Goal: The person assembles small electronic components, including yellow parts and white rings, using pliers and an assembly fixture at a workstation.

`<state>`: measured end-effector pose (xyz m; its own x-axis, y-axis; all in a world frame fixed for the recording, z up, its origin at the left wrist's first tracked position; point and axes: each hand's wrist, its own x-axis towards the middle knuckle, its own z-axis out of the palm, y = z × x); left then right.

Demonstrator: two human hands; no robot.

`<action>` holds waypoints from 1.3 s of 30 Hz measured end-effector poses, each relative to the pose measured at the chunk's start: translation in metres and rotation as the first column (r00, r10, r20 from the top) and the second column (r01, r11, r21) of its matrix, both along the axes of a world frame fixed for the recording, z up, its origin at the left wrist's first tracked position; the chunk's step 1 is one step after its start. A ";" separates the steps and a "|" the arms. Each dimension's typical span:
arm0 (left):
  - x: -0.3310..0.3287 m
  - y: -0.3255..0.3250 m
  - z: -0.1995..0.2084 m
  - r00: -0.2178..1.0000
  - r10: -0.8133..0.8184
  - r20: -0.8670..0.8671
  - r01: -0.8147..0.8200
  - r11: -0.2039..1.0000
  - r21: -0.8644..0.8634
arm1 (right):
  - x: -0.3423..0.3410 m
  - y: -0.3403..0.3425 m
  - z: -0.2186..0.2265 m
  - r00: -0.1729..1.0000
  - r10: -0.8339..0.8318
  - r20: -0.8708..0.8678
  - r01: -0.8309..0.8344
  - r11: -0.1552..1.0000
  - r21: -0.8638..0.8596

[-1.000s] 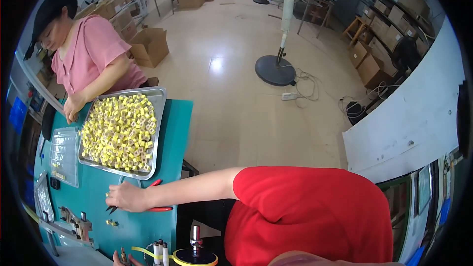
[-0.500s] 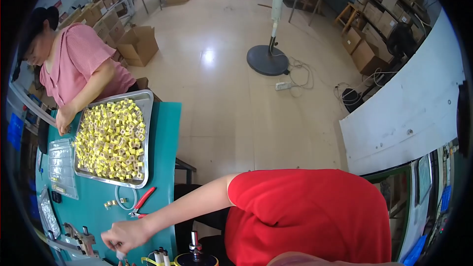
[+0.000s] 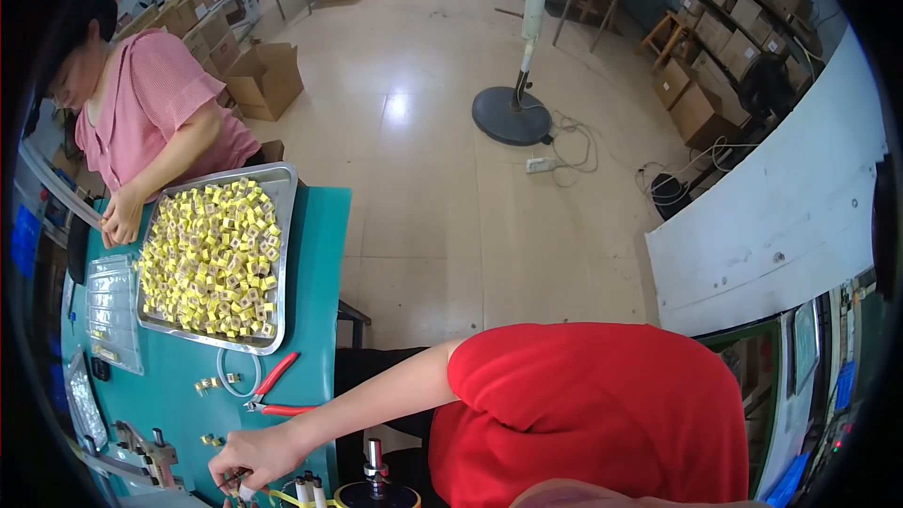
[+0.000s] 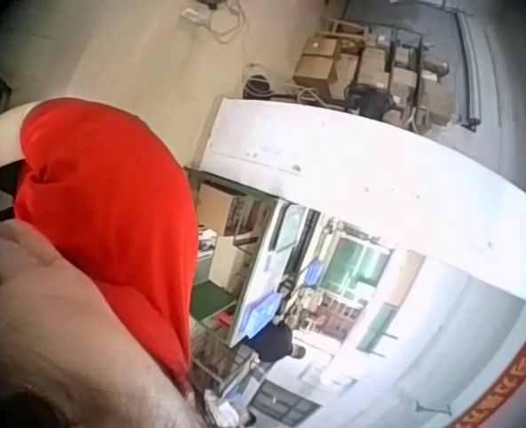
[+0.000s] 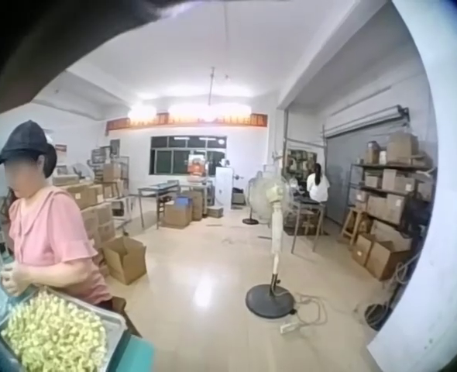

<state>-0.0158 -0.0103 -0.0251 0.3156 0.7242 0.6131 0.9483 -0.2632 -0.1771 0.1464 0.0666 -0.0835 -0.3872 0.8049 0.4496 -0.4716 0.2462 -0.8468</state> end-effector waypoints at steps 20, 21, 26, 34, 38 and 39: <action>0.011 0.000 -0.012 0.988 0.067 0.142 -0.057 0.996 -0.076 | 0.022 0.007 0.013 0.908 -0.219 0.356 0.139 0.962 0.236; 0.017 0.001 -0.013 0.981 0.102 0.163 -0.082 0.989 -0.123 | 0.030 0.007 0.017 0.880 -0.251 0.403 0.150 0.953 0.264; 0.015 -0.003 -0.015 0.961 0.098 0.260 -0.071 0.991 -0.113 | 0.037 0.009 0.045 0.792 -0.168 0.587 0.054 0.977 0.206; 0.011 -0.009 -0.013 0.959 0.132 0.250 -0.104 0.987 -0.123 | 0.024 0.007 0.054 0.734 -0.132 0.666 0.043 0.988 0.148; 0.014 -0.008 -0.011 0.969 0.134 0.206 -0.101 0.981 -0.164 | 0.019 0.003 0.049 0.810 -0.055 0.583 0.070 0.998 -0.003; 0.014 -0.009 -0.012 0.966 0.137 0.218 -0.103 0.981 -0.161 | 0.020 0.000 0.048 0.811 -0.066 0.581 0.084 0.996 -0.004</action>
